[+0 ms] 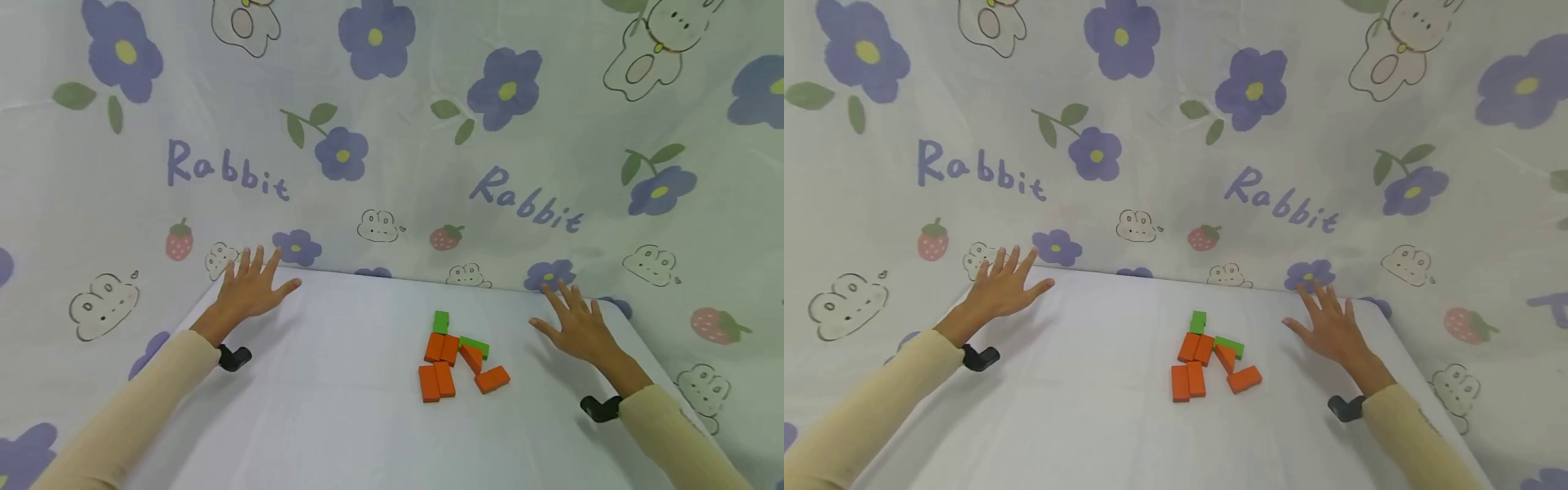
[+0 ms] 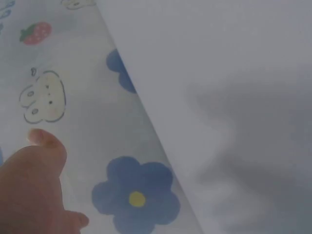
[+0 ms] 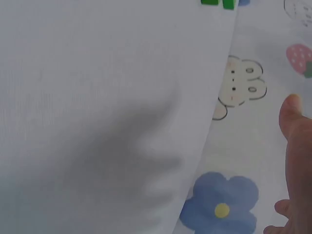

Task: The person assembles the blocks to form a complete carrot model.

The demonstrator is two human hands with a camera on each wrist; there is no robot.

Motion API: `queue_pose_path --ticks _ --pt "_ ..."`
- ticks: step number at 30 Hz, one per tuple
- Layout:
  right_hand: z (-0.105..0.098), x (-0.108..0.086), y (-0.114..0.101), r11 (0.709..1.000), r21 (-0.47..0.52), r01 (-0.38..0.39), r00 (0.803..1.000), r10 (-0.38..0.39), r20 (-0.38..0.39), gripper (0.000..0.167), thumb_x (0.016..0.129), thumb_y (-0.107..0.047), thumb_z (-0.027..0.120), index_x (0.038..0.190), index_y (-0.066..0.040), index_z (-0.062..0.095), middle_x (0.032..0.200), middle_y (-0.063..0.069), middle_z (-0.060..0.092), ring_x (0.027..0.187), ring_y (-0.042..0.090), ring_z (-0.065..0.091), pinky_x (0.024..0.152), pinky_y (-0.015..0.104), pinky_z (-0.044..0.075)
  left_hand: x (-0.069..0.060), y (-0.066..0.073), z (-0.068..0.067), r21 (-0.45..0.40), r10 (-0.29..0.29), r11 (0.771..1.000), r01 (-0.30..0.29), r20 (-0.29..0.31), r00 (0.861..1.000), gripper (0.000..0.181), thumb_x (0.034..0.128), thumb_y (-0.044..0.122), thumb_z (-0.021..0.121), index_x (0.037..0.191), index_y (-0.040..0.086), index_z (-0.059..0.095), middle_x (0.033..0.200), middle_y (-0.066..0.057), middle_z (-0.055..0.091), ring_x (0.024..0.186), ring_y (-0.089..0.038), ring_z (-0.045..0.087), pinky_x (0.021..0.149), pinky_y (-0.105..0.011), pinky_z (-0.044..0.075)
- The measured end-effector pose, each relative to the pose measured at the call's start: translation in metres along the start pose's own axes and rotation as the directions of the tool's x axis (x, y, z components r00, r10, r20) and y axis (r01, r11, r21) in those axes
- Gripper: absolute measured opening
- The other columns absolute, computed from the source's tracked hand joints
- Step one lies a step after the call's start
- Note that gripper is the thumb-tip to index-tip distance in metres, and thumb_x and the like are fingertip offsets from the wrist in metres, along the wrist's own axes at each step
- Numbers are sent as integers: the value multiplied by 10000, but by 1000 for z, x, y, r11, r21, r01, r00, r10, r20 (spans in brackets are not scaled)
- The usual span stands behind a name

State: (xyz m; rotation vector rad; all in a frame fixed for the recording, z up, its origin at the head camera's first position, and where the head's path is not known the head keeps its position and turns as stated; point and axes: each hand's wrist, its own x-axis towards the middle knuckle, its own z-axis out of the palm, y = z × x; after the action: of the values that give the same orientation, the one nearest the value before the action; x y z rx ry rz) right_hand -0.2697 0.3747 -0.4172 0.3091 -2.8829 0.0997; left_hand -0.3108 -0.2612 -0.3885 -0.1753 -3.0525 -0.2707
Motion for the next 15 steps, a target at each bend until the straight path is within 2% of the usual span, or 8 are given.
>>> queue_pose_path --ticks 6,12,15 --pt "0 -5 -16 1000 14 26 1000 -26 1 879 925 -546 628 1596 -149 223 1618 281 205 1436 587 198 1078 798 122 -3 9 10 -9 17 1000 -17 -1 1000 1067 906 824 269 1604 41 77 1596 -341 192 1482 -540 104 1152 -726 40" --pt "-7 -7 -26 998 34 49 998 -48 -28 866 926 -509 648 1598 -166 225 1615 263 232 1426 579 239 1084 792 131 -4 18 14 21 68 998 -67 -24 997 956 956 715 389 1589 28 182 1608 -283 232 1483 -519 151 1158 -711 117" --pt "-9 -9 -32 995 58 77 995 -72 -73 837 909 -452 694 1571 -129 298 1587 268 302 1424 550 280 1085 782 163 -4 23 13 30 83 996 -82 -34 996 927 969 649 450 1578 -1 194 1610 -273 239 1481 -519 165 1162 -695 151"
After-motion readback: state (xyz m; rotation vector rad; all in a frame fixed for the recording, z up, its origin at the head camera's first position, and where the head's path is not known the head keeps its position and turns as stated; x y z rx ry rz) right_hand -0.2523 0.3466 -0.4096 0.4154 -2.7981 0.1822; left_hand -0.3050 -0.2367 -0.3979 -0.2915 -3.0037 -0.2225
